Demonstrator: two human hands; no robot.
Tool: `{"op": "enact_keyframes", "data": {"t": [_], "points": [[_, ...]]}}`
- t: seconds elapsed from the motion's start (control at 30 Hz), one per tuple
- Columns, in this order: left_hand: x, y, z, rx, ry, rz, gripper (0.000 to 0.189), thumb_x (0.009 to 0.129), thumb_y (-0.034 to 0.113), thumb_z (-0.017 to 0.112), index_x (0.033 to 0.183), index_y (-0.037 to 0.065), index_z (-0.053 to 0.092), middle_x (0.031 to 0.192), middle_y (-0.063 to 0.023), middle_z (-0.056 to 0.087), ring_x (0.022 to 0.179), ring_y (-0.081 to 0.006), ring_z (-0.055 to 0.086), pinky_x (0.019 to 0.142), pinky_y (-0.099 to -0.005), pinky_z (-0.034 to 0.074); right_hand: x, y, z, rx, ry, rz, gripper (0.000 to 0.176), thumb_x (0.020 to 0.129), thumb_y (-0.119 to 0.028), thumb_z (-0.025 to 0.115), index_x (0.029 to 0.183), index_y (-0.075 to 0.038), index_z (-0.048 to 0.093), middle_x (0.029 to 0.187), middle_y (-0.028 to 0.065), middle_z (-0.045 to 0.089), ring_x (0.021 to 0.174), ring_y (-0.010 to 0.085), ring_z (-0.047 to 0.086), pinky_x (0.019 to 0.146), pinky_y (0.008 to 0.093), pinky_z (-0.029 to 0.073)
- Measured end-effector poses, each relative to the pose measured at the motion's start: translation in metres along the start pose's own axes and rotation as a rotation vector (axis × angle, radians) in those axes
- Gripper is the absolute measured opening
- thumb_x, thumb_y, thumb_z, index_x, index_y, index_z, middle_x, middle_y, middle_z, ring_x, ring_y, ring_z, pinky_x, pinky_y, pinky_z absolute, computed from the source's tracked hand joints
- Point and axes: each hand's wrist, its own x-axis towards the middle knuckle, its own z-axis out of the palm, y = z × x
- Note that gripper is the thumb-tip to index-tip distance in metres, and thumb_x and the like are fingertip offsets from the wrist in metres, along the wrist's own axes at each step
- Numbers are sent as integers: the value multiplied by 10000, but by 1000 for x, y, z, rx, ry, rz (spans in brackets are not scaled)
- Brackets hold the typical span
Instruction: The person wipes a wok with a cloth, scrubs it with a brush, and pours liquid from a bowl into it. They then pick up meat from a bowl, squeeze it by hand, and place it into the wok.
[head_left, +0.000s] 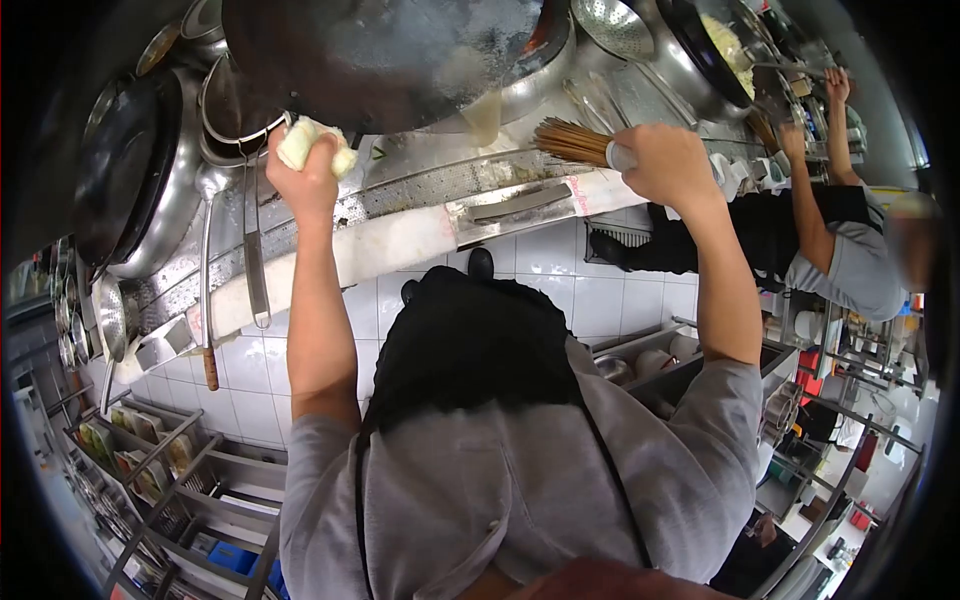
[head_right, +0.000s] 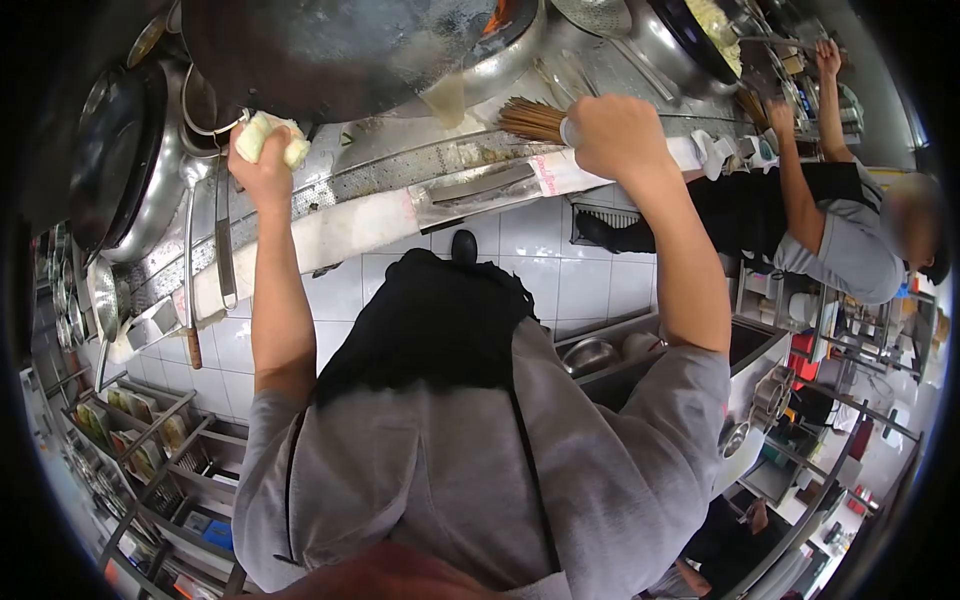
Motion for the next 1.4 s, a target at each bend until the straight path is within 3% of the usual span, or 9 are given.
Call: {"op": "enact_keyframes", "data": {"t": [0.37,0.43,0.63,0.67,0.7,0.83,1.0,1.3,1.4], "points": [[-29,-10,4,-47,100,-1,298,745,18,656,1022,-57,573,835,-76,654,738,-139,624,705,-286,517,-40,-21,18,179,-24,-15,478,705,-191,724,1176,-144,663,824,197,681,788,379,670,742,473,531],[-26,-11,1,-28,102,-7,264,741,21,653,982,-57,580,816,-78,650,716,-143,620,682,-286,514,-47,-24,10,261,65,60,482,699,-192,731,1174,-151,662,834,195,684,793,380,671,752,464,533],[14,26,20,-162,117,-223,153,718,15,641,851,-41,591,755,-88,638,633,-158,606,602,-291,498,-41,20,22,381,-56,21,522,677,-194,759,1179,-115,645,916,213,695,835,364,682,777,442,530],[23,28,22,-201,131,-265,138,714,12,638,834,-38,592,744,-90,636,623,-161,604,592,-292,494,-43,31,7,405,-38,41,554,673,-192,766,1206,-115,637,919,217,694,826,356,685,772,426,532],[30,24,23,-202,106,-301,152,735,50,633,871,-17,619,736,-82,631,573,-172,613,449,-292,457,-47,46,-2,470,81,45,517,681,-166,762,1185,-114,659,974,195,703,870,348,688,805,422,526],[44,44,47,-228,133,-469,151,720,27,641,855,-10,586,707,-80,613,492,-175,599,327,-297,428,-38,67,-40,853,426,173,572,728,-88,748,1283,-117,613,1080,154,705,954,245,688,851,324,501],[34,29,108,-266,166,-523,160,732,91,656,856,8,601,715,-87,635,532,-185,629,360,-307,462,76,67,-60,682,535,-72,638,733,-192,746,1341,-208,555,999,172,691,937,309,669,851,385,500],[-1,-11,192,-477,289,-726,264,773,68,631,1002,10,513,786,-91,608,566,-198,626,367,-312,471,244,46,-117,421,457,-61,647,719,-303,762,1338,-252,579,975,147,709,1021,316,666,897,411,501],[2,2,199,-437,315,-765,219,786,95,648,960,44,527,788,-78,616,608,-187,632,382,-314,472,319,36,-83,633,571,69,663,700,-335,794,1322,-232,589,1052,137,706,1048,313,665,893,420,529]]}}
